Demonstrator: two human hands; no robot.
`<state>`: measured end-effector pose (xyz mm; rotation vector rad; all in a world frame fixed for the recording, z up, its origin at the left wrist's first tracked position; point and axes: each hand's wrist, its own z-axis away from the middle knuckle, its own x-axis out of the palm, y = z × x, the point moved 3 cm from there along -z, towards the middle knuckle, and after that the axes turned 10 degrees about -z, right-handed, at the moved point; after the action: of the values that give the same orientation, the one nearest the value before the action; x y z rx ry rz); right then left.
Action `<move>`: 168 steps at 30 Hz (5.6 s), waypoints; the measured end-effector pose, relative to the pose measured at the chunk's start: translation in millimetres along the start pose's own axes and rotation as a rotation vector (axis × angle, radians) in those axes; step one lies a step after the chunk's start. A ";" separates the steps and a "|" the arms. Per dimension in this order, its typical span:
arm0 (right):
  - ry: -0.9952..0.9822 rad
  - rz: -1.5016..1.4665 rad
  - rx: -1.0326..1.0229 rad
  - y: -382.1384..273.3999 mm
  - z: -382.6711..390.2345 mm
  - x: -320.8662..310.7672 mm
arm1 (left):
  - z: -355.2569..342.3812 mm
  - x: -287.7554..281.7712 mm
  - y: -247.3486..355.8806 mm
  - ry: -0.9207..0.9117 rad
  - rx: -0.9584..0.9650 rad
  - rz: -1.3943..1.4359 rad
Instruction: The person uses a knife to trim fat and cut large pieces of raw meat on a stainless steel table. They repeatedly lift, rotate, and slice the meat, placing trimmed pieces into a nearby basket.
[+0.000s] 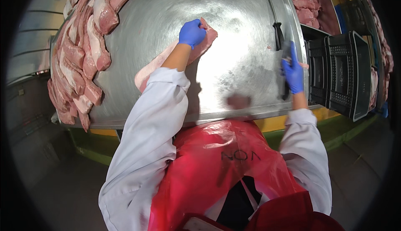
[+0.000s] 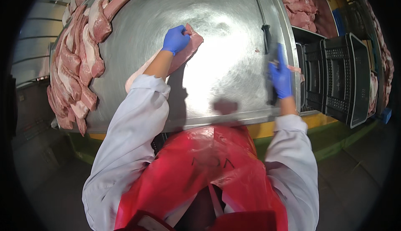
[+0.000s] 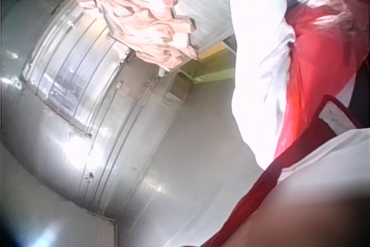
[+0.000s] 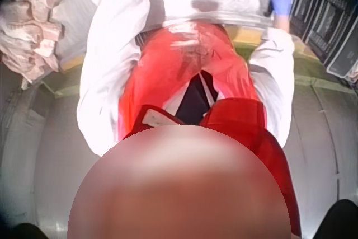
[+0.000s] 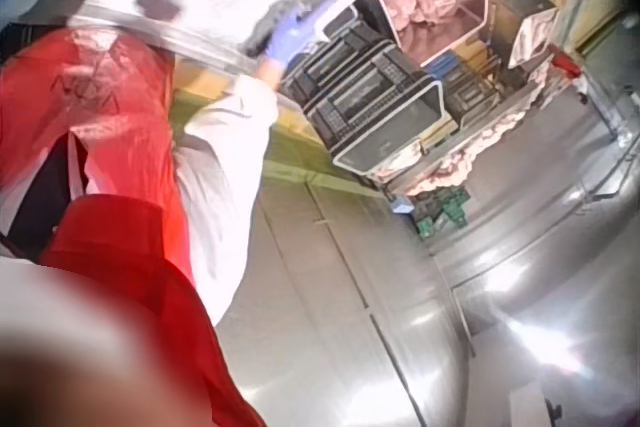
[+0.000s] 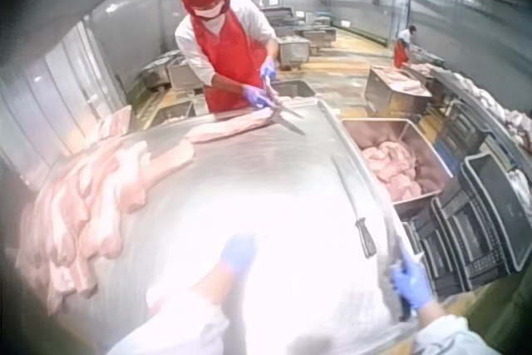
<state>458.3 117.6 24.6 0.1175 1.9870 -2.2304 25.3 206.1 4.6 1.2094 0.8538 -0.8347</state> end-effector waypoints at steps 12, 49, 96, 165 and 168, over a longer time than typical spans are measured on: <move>-0.364 0.048 0.125 -24.7 -75.4 248.1 | -0.9 -1.2 -2.9 -0.017 0.052 0.195; -0.511 0.001 -0.175 -35.1 112.9 209.2 | -28.3 -83.8 -177.0 -0.092 0.300 -0.271; -0.705 -0.090 0.076 -27.4 -13.1 341.5 | -23.4 -123.8 4.3 -0.171 0.749 -0.895; -0.982 -0.229 0.111 -109.7 200.1 455.2 | 143.0 -215.5 225.1 1.304 0.452 0.742; -1.290 -0.006 -0.035 -112.7 218.1 436.8 | 153.8 -213.3 283.2 1.159 0.555 0.574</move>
<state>18.5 -113.0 91.5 -1.0322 1.2227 -1.4962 198.9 116.9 338.2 2.3580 1.0936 0.2200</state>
